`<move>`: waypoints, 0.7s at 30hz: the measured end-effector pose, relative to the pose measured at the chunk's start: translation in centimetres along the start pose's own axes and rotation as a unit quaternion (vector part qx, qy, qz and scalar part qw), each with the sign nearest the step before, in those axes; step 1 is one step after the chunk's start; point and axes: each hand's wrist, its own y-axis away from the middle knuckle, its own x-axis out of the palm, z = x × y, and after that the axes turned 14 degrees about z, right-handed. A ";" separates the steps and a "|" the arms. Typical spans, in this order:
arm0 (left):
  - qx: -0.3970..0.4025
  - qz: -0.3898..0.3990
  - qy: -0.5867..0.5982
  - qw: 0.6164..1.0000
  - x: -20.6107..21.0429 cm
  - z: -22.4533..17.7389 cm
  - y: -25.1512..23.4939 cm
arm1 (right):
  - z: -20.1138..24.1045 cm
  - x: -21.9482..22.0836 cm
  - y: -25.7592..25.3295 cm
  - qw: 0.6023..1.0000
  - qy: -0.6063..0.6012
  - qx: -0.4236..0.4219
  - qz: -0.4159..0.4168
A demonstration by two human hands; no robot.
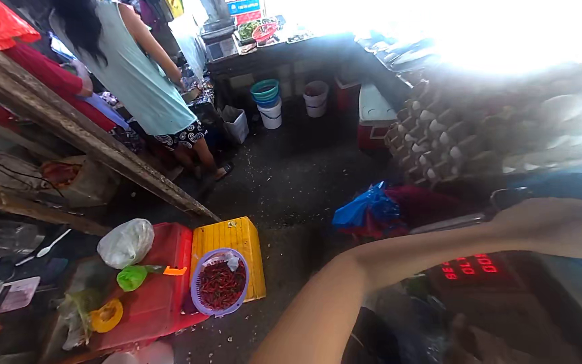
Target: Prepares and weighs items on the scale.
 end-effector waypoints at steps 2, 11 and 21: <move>-0.006 0.001 -0.001 1.000 -0.3 -0.1 0.1 | -0.3 0.8 0.1 1.000 0.003 0.015 0.003; 0.006 0.003 -0.012 1.000 -1.1 -0.6 1.2 | 0.5 0.3 -0.3 0.999 -0.007 0.014 -0.053; -0.033 -0.008 -0.018 0.999 -0.8 -0.4 1.1 | 0.6 0.4 -0.4 0.997 -0.029 0.014 -0.072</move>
